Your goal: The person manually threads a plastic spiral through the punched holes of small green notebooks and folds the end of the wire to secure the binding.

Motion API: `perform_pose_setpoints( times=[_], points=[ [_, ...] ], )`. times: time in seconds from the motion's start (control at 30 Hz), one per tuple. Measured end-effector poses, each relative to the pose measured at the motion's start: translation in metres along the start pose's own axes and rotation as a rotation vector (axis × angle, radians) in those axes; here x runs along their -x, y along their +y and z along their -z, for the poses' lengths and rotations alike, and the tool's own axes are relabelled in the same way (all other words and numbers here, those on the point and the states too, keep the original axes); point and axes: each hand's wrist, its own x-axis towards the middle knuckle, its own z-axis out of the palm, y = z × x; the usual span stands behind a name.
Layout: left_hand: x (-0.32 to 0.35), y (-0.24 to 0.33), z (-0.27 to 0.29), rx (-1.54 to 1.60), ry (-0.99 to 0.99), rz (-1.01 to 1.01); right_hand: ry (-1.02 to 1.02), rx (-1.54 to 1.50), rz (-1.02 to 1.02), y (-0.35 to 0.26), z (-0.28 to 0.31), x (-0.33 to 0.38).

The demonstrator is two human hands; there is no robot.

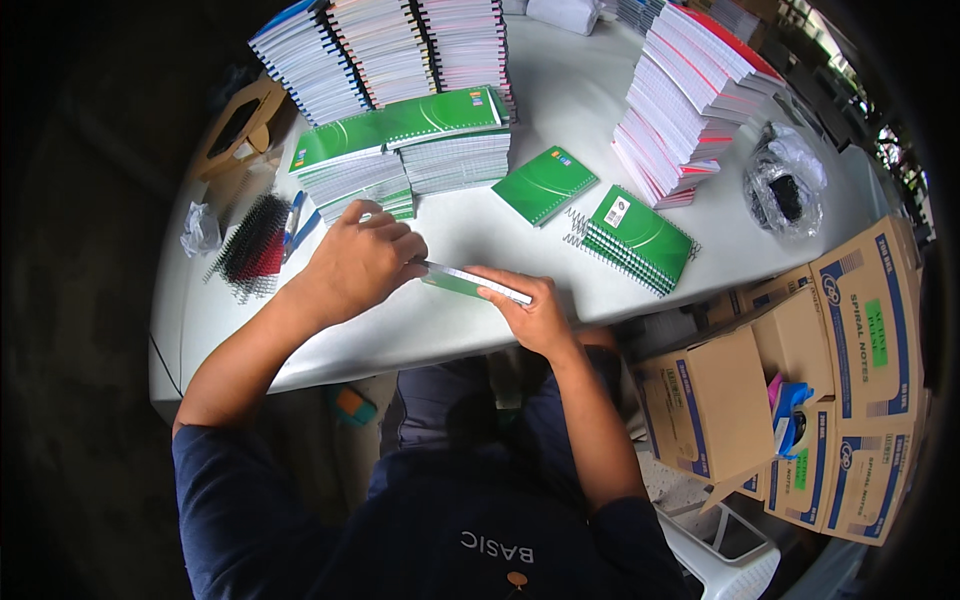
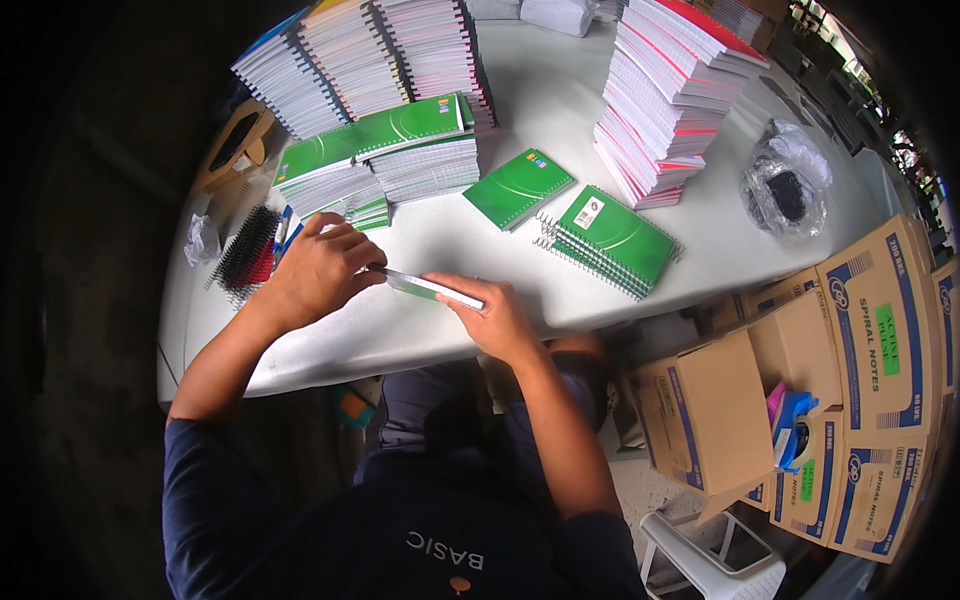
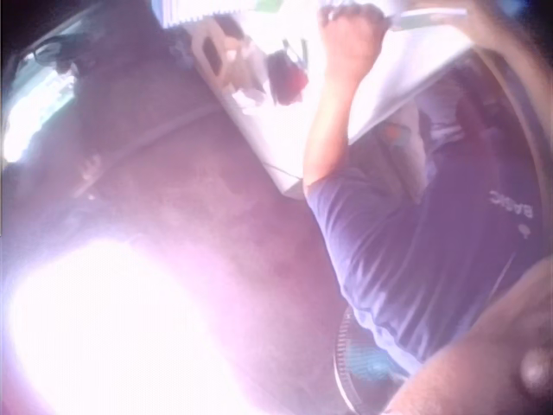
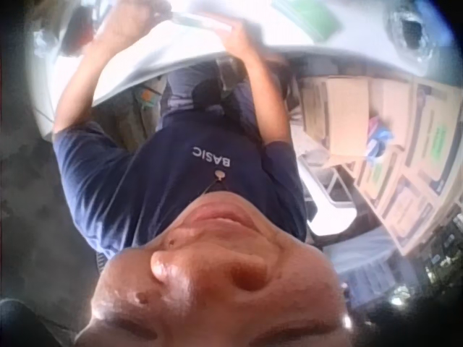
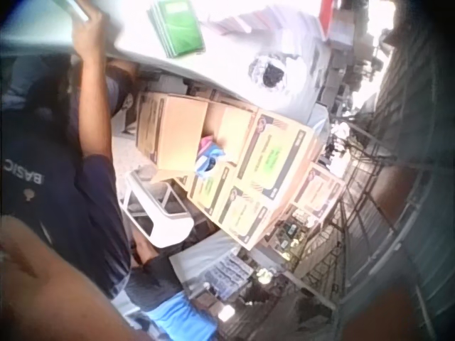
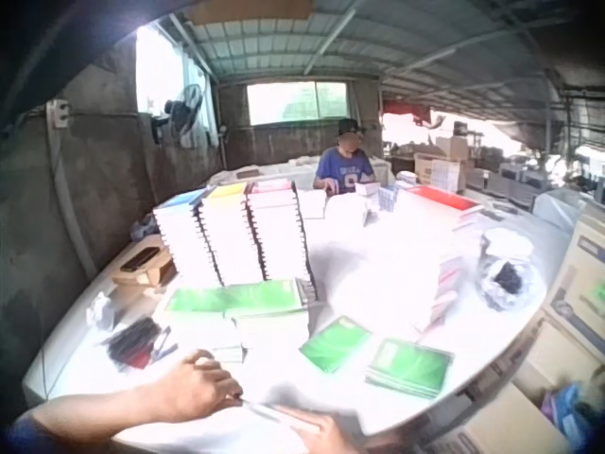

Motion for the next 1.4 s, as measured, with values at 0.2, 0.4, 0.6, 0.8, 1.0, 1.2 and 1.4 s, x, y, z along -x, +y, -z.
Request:
perform_pose_setpoints(
  times=[0.2,0.4,0.6,0.8,1.0,1.2,1.4],
  points=[
    [0.005,-0.009,-0.022,-0.095,0.285,-0.084,0.012,0.013,0.027,0.001,-0.001,0.0],
    [0.009,0.016,-0.036,-0.161,0.423,0.166,-0.013,0.039,0.032,0.001,0.0,0.002],
    [0.042,0.045,-0.078,-0.202,0.357,-0.039,0.019,-0.011,0.039,-0.004,-0.01,0.016],
    [0.045,0.051,-0.102,0.089,0.599,0.078,0.044,0.035,0.111,-0.008,-0.026,0.027],
    [0.03,0.044,-0.066,-0.086,0.813,0.135,0.001,0.116,0.187,-0.01,-0.033,0.032],
    [0.046,0.063,-0.086,-0.003,0.619,-0.254,0.107,0.064,0.225,-0.011,-0.037,0.035],
    [0.041,0.061,-0.112,0.192,0.623,-0.093,0.065,0.198,0.202,-0.013,-0.038,0.036]
  ],
)
